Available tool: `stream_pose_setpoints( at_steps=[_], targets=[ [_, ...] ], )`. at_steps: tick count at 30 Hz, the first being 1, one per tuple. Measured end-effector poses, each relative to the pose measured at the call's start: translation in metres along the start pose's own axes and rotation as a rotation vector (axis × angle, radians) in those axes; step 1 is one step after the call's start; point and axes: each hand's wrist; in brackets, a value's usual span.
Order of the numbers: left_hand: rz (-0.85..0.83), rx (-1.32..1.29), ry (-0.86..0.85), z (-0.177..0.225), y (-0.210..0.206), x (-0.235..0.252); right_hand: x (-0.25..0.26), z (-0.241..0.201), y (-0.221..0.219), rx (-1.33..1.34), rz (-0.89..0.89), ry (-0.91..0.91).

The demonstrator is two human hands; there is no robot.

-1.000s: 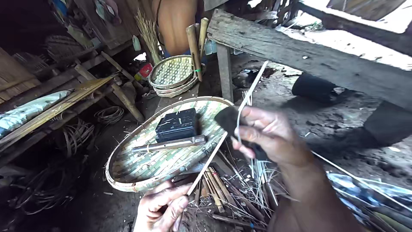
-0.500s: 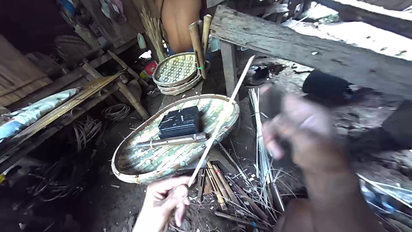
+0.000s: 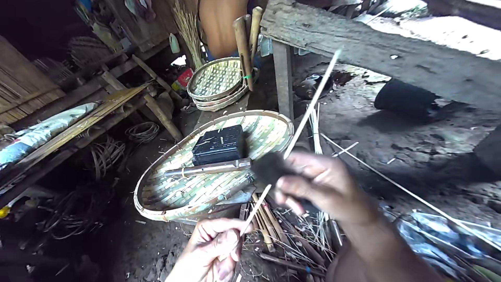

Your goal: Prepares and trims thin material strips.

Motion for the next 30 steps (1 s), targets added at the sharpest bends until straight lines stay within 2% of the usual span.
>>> stream_pose_setpoints(
  at_steps=[3,6,9,11,13,16,19,22,24,26,28,30],
  targets=[
    [-0.009,0.048,0.024,0.0,0.005,-0.007,0.001,-0.013,0.037,0.003,0.156,0.007],
    [-0.018,0.147,0.039,0.004,0.012,-0.02,-0.006,-0.022,0.075,-0.031,0.433,0.023],
    [0.09,0.51,-0.06,0.012,0.015,-0.034,-0.024,-0.029,0.107,-0.075,0.644,0.072],
    [0.199,0.903,-0.185,0.014,0.01,-0.035,-0.027,-0.036,0.091,-0.304,0.532,0.08],
    [0.263,1.247,-0.297,0.016,0.0,-0.034,-0.025,-0.036,0.049,-0.65,0.366,0.027],
    [0.338,1.491,-0.482,0.022,-0.01,-0.034,-0.023,-0.015,0.007,-0.975,0.226,-0.008],
    [0.419,1.454,-0.652,0.027,-0.01,-0.031,-0.023,-0.008,0.001,-0.964,0.203,-0.034],
    [0.485,1.112,-0.724,0.025,-0.012,-0.023,-0.023,-0.01,-0.002,-0.848,0.263,-0.111],
    [0.446,0.934,-0.677,0.017,-0.016,-0.012,-0.021,-0.011,-0.005,-0.645,0.286,-0.188],
    [0.366,0.87,-0.639,0.0,-0.016,0.002,-0.02,-0.011,-0.013,-0.448,0.288,-0.254],
    [0.286,0.874,-0.675,-0.015,-0.013,0.017,-0.018,-0.008,-0.022,-0.306,0.256,-0.287],
    [0.28,0.862,-0.756,-0.021,-0.012,0.028,-0.017,-0.003,-0.031,-0.193,0.207,-0.319]
  ],
)
Point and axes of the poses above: each hand's wrist, its own x-axis towards the middle knuckle, its own y-axis out of the back of the hand, z = x × y, and after that the axes turned 5 degrees about -y, right-handed
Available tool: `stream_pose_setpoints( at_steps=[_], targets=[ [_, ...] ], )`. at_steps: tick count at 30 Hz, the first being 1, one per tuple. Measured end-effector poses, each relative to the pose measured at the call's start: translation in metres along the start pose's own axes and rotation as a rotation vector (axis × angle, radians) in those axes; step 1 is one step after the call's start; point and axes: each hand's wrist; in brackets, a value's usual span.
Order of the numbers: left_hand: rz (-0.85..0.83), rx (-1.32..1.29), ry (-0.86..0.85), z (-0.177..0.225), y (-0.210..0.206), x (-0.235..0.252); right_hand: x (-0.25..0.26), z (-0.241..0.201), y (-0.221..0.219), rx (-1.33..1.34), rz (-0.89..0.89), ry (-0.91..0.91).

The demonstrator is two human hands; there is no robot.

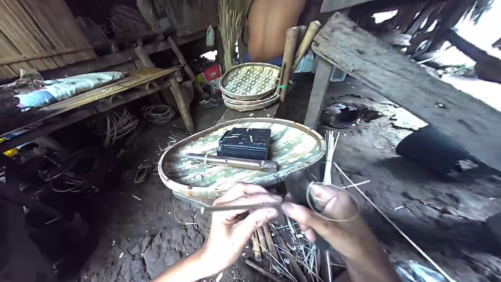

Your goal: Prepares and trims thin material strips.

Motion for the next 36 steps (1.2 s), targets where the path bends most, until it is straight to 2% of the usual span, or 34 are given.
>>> stream_pose_setpoints(
  at_steps=[3,5,9,11,14,17,20,24,29,36],
  targets=[
    [0.049,0.01,-0.07,-0.003,0.0,0.006,0.003,0.005,0.0,0.068,-0.112,0.038],
    [0.056,-0.023,-0.022,0.003,0.004,0.009,0.005,0.003,0.011,0.032,-0.098,0.137],
    [-0.118,-0.04,0.122,0.011,0.012,0.008,0.0,-0.011,0.023,-0.005,-0.14,0.248],
    [-0.184,0.043,0.123,0.009,0.011,0.006,-0.005,-0.009,0.016,-0.047,-0.22,0.259],
    [-0.234,0.279,0.02,0.007,0.011,0.002,-0.003,0.0,0.003,-0.032,-0.325,0.26],
    [-0.231,0.431,-0.047,0.008,0.011,0.0,0.0,0.007,0.001,-0.017,-0.353,0.218],
    [-0.226,0.5,-0.064,0.01,0.01,-0.001,0.003,0.009,0.001,-0.008,-0.335,0.224],
    [-0.234,0.513,-0.032,0.012,0.011,-0.002,0.007,0.003,0.008,0.009,-0.21,0.236],
    [-0.206,0.628,-0.143,0.01,0.014,-0.003,0.007,0.01,-0.003,-0.002,-0.282,0.254],
    [-0.226,0.78,-0.232,0.013,0.014,-0.005,0.011,0.006,0.01,0.066,-0.224,0.234]
  ],
)
Point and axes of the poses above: each hand's wrist, its own x-axis towards the middle knuckle, its own y-axis out of the back of the hand, z = x × y, and after that the axes turned 5 degrees about -y, right-handed
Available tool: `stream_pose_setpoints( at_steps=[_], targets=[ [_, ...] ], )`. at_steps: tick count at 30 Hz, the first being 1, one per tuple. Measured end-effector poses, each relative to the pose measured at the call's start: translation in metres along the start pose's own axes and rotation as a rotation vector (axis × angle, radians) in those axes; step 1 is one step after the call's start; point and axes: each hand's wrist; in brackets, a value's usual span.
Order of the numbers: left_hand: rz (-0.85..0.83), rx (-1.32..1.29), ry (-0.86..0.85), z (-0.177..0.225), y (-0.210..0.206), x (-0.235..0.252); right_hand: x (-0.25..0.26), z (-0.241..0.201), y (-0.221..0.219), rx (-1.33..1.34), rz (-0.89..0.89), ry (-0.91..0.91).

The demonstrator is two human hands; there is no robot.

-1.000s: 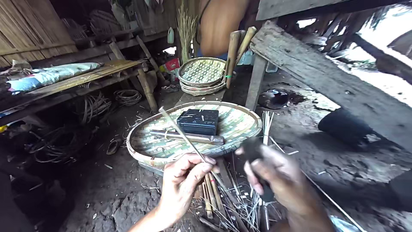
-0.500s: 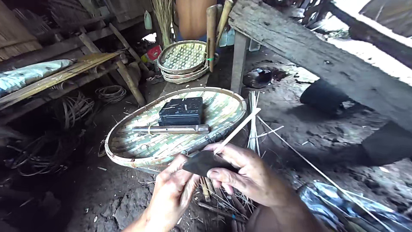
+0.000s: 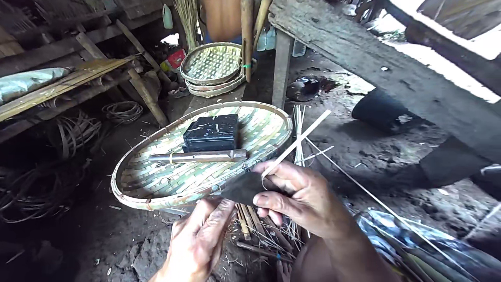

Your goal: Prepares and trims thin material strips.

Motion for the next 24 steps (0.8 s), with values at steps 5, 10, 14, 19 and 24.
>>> stream_pose_setpoints(
  at_steps=[5,10,14,19,24],
  targets=[
    [-0.022,0.074,-0.026,0.002,0.0,-0.001,0.0,-0.001,0.015,-0.106,0.035,0.043],
    [-0.109,0.008,0.041,0.0,0.009,-0.007,-0.002,-0.007,0.05,-0.175,0.271,-0.005],
    [-0.182,-0.223,0.21,-0.001,0.02,-0.012,-0.015,-0.006,0.105,-0.17,0.569,0.02],
    [-0.085,-0.605,0.318,-0.002,0.0,-0.006,-0.01,-0.007,0.011,-0.105,0.045,-0.046],
    [-0.067,-0.827,0.374,0.001,0.001,-0.002,-0.009,0.001,0.0,-0.065,-0.024,0.032]
  ],
)
Point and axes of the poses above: each hand's wrist, its own x-axis towards the middle knuckle, its own y-axis out of the back of the hand, z = x × y, and after that the axes turned 5 degrees about -y, right-handed
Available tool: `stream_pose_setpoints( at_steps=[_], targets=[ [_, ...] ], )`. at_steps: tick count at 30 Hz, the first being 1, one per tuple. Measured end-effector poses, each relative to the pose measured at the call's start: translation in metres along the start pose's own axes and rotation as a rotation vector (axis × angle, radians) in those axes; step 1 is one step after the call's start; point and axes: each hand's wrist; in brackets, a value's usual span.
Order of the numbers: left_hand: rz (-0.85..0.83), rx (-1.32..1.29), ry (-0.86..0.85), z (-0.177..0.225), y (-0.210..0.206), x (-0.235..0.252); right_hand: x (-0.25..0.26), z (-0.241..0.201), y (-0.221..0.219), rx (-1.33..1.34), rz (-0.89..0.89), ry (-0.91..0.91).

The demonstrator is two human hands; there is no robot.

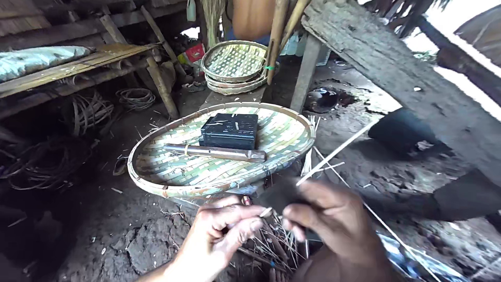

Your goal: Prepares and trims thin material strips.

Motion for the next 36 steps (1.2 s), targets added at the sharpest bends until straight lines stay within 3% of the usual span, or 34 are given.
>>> stream_pose_setpoints(
  at_steps=[5,11,13,16,20,23,26,29,32,33,36],
  targets=[
    [-0.037,-0.088,0.056,-0.006,0.002,-0.003,0.003,-0.003,0.022,0.013,0.037,-0.017],
    [-0.095,-0.155,0.165,-0.002,0.02,-0.017,-0.009,-0.01,0.106,-0.02,0.61,-0.023],
    [-0.095,-0.086,0.095,0.004,0.024,-0.016,-0.002,-0.018,0.108,-0.073,0.668,-0.002],
    [-0.007,0.111,-0.054,0.021,0.036,-0.016,0.046,-0.032,0.082,-0.405,0.478,-0.028],
    [0.327,0.425,-0.132,0.041,0.068,-0.026,0.14,-0.034,0.052,-1.012,0.11,-0.098],
    [0.419,0.608,-0.133,0.04,0.085,-0.034,0.191,-0.012,0.035,-1.149,-0.184,-0.271],
    [0.448,0.755,-0.129,0.039,0.09,-0.037,0.207,0.006,0.029,-1.133,-0.333,-0.355],
    [0.491,0.92,-0.103,0.041,0.099,-0.043,0.183,-0.007,0.033,-1.139,-0.224,-0.196],
    [0.499,0.997,-0.074,0.044,0.105,-0.046,0.123,-0.021,0.026,-1.013,0.219,0.18],
    [0.462,0.997,-0.071,0.045,0.1,-0.043,0.106,-0.02,0.016,-0.927,0.273,0.283],
    [0.314,0.953,-0.143,0.047,0.077,-0.026,0.083,-0.028,-0.035,-0.902,0.005,0.534]
  ],
)
Point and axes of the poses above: each hand's wrist, its own x-axis towards the middle knuckle, its own y-axis out of the back of the hand, z = x × y, and after that the axes turned 5 degrees about -y, right-handed
